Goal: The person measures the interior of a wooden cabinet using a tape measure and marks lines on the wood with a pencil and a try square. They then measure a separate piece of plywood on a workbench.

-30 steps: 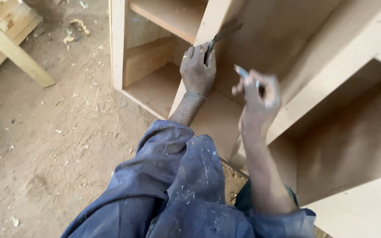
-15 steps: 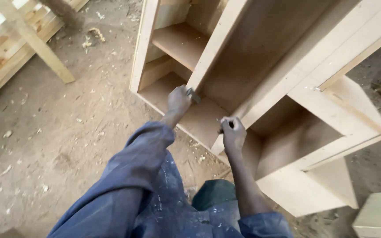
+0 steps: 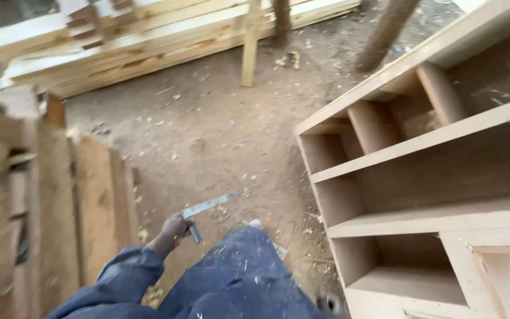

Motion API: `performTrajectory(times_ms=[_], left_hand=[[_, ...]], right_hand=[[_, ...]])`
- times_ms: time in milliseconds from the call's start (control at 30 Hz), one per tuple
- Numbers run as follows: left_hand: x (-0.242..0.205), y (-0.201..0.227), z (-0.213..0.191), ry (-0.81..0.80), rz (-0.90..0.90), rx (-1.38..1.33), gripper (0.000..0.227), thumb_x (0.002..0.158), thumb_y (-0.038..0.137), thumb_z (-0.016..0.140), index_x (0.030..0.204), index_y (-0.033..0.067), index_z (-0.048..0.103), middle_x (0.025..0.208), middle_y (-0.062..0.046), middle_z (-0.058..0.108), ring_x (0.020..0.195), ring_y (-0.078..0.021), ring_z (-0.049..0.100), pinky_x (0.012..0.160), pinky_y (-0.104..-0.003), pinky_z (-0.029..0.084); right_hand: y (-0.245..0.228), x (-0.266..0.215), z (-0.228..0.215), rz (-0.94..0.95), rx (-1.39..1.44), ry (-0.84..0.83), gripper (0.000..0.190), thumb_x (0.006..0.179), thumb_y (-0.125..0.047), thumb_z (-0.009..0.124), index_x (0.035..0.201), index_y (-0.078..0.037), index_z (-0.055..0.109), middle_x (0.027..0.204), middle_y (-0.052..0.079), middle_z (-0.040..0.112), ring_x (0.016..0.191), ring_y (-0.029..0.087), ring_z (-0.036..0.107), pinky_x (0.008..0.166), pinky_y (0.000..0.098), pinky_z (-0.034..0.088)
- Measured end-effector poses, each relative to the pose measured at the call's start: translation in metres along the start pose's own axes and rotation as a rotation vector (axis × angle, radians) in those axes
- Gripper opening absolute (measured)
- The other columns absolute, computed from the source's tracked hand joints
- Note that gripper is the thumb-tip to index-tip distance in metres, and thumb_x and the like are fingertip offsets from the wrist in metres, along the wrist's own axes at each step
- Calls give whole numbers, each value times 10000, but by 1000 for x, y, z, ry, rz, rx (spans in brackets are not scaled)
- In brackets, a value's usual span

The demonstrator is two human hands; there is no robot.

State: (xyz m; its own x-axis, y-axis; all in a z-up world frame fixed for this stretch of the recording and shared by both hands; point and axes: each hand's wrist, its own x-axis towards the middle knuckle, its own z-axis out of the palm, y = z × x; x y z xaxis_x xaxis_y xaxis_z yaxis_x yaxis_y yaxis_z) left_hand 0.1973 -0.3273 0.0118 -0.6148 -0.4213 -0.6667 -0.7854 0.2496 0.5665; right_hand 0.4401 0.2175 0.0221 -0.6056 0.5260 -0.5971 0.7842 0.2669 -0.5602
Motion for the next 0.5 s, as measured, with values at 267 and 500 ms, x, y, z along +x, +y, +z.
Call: performTrajectory(times_ms=[267,500], left_hand=[[-114,8,0,54,-59,-510,200,695,-13,758,865,72,698,766,-112,667,682,-231,688,542,-408,639],[-236,36,-47,-2,-181,-952,270,732,-133,607,814,87,473,807,-98,535,712,-212,587,602,-349,586]], right_hand=[[-241,-50,-63,-354,-120,114,336,883,-385,627,947,-86,765,868,132,733,841,240,628,789,415,464],[-360,-88,-74,-550,281,103,117,956,-117,600,1021,-65,683,739,51,622,592,93,544,524,226,465]])
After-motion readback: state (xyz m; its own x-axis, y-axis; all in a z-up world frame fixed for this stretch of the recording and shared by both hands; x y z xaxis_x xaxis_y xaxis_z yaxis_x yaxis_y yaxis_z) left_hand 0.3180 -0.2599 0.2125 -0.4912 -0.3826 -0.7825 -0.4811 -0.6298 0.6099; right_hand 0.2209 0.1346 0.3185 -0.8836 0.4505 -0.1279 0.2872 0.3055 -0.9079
